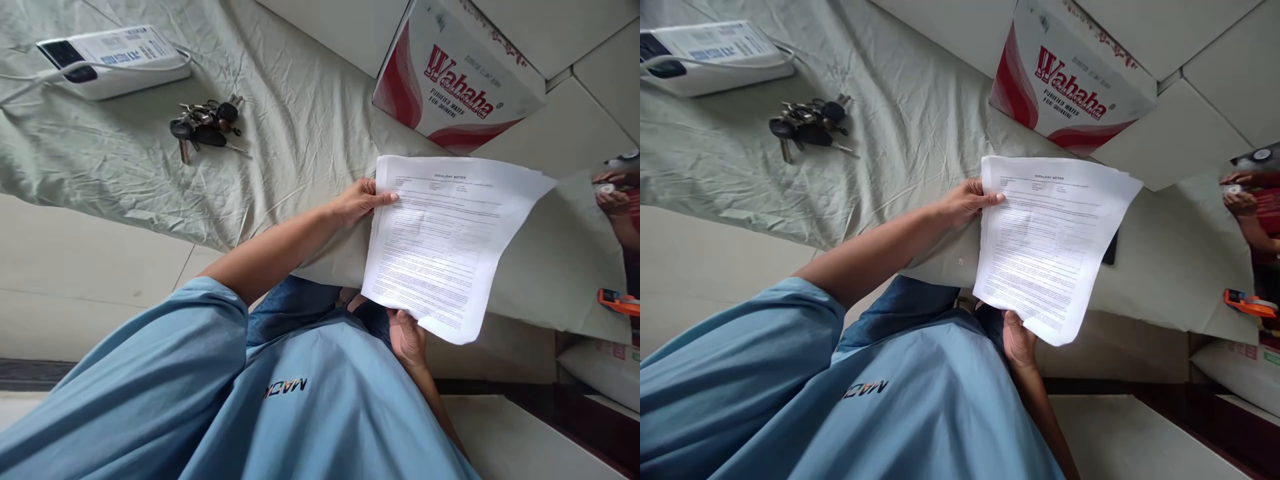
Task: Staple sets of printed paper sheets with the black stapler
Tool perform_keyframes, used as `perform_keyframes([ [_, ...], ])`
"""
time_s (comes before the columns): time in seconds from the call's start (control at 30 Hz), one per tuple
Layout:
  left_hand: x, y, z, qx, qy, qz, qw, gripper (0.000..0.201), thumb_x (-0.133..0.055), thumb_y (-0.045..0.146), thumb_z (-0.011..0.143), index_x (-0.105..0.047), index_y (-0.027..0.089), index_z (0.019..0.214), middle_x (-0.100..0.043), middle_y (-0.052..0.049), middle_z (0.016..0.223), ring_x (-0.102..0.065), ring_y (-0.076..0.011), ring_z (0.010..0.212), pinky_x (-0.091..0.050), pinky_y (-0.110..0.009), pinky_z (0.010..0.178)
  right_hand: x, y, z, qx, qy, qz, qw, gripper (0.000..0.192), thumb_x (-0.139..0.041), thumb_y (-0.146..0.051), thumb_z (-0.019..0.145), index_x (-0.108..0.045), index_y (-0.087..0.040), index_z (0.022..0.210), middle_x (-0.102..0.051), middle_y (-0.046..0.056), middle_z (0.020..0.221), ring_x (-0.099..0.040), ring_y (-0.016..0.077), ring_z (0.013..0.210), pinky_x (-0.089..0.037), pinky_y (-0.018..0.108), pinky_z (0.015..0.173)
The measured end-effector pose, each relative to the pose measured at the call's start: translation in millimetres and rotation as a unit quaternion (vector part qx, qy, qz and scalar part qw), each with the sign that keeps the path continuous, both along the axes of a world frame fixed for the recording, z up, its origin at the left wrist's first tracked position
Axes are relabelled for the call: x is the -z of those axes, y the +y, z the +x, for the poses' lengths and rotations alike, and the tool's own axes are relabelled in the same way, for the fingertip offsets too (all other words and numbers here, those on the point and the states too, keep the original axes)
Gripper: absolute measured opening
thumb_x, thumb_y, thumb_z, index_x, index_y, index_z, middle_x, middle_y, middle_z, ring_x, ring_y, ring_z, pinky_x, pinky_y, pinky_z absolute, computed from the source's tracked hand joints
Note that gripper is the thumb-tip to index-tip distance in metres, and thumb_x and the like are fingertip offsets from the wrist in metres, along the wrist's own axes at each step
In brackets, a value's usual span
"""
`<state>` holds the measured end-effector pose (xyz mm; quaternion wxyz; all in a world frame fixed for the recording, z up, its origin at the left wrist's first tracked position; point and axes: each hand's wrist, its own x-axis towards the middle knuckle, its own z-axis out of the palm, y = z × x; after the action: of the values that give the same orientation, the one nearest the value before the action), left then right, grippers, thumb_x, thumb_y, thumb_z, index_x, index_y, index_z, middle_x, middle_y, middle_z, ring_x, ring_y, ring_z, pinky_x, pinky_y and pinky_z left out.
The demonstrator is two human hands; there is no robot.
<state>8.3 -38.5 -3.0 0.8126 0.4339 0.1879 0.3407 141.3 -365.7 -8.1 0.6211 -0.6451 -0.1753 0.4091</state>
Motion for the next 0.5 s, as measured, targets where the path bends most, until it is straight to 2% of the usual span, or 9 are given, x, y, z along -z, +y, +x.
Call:
perform_keyframes([
  [0.13,-1.3,1.5,4.0,-0.026,-0.025,0.029,0.999,0.067,-0.106,0.074,0.076,-0.088,0.019,0.111,-0.091,-0.012,0.107,-0.085,-0.0331,0.124,-0.066,-0.051,0.115,-25.8,15.5,7.7,-0.047,-0.023,0.030,0.998,0.093,-0.104,-0.078,0.069,-0.078,-0.039,0.150,-0.079,0.008,0.160,-0.067,0.0394,0.159,-0.052,0.073,0.136],
  [0.23,1.1,1.8,7.6,-0.045,-0.022,0.035,0.998,0.068,-0.102,0.077,0.079,-0.088,0.019,0.112,-0.091,-0.013,0.107,-0.084,-0.0343,0.127,-0.065,-0.053,0.117,-28.7,22.7,5.1,-0.069,-0.015,0.036,0.997,0.094,-0.102,-0.086,0.065,-0.080,-0.041,0.144,-0.081,0.006,0.156,-0.071,0.0387,0.154,-0.056,0.071,0.134],
  [0.4,0.1,-1.4,6.8,-0.012,0.013,0.052,0.999,0.063,-0.102,0.074,0.080,-0.088,0.018,0.105,-0.090,-0.013,0.103,-0.085,-0.0338,0.120,-0.067,-0.050,0.110,-15.1,36.1,4.6,0.051,-0.126,-0.022,0.990,0.069,-0.097,-0.060,0.089,-0.080,-0.030,0.149,-0.084,0.008,0.149,-0.073,0.0328,0.153,-0.053,0.064,0.140],
  [0.5,-3.6,2.0,1.4,-0.009,0.010,0.068,0.998,0.066,-0.106,0.071,0.074,-0.089,0.016,0.107,-0.090,-0.013,0.103,-0.085,-0.0332,0.117,-0.066,-0.050,0.111,-21.3,42.3,33.4,0.098,-0.208,0.002,0.973,0.072,-0.099,-0.058,0.086,-0.080,-0.026,0.148,-0.082,0.009,0.155,-0.070,0.0349,0.157,-0.050,0.064,0.142],
])
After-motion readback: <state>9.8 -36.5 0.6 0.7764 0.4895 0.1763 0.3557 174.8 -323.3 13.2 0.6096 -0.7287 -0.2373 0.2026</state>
